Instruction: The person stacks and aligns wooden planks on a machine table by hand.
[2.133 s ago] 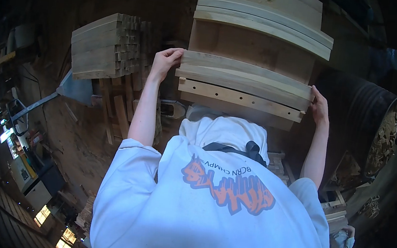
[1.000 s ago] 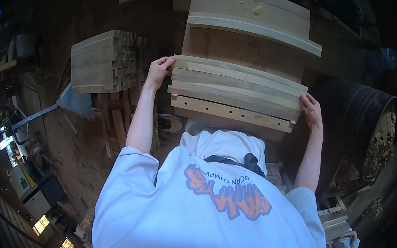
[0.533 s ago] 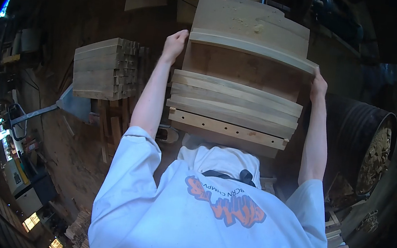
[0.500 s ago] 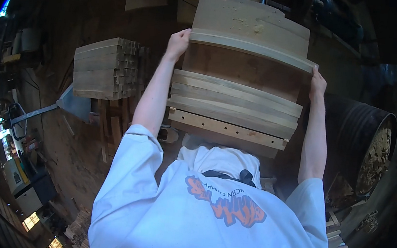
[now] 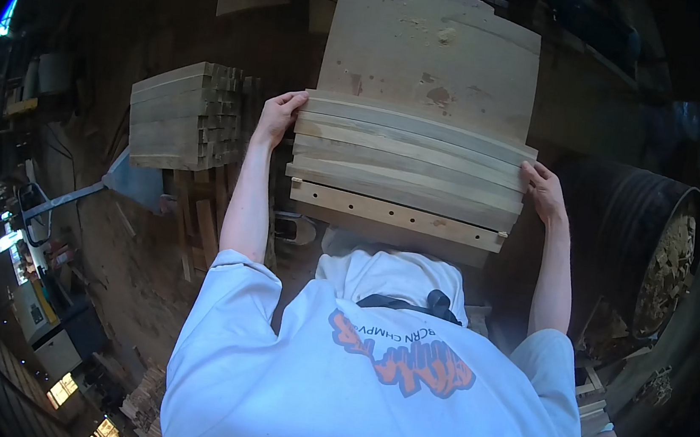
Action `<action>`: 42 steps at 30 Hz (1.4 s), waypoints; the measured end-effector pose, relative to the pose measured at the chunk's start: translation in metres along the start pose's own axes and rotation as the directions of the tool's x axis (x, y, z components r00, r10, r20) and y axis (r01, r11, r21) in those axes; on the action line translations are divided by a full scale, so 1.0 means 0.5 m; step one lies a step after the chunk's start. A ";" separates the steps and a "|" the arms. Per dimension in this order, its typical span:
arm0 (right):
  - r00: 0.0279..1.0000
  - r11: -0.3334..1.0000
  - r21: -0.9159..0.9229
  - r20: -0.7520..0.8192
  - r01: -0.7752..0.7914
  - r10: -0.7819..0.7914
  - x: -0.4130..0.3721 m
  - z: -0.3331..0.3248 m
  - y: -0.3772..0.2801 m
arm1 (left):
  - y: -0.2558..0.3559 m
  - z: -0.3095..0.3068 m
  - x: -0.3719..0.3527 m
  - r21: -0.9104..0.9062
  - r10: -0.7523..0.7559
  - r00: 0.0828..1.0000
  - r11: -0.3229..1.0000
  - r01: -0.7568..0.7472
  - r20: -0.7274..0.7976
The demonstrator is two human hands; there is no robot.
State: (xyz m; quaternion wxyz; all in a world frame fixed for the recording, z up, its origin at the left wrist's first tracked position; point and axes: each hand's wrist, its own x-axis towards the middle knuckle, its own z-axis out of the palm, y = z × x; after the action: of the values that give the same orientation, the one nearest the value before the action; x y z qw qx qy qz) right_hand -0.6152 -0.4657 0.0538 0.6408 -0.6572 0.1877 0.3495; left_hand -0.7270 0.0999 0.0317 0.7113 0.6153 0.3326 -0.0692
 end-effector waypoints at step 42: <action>0.341 0.053 -0.946 0.064 0.321 -0.938 0.137 0.559 -0.105 | 0.192 0.505 0.282 0.744 0.838 0.393 -0.024 -0.668 0.379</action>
State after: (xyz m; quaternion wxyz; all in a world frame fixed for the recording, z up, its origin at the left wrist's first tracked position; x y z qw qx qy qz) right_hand -0.5930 -0.1741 0.0613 0.2051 -0.9453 -0.1646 -0.1931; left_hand -0.4720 -0.0664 0.0379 0.2137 0.9443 -0.0712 0.2398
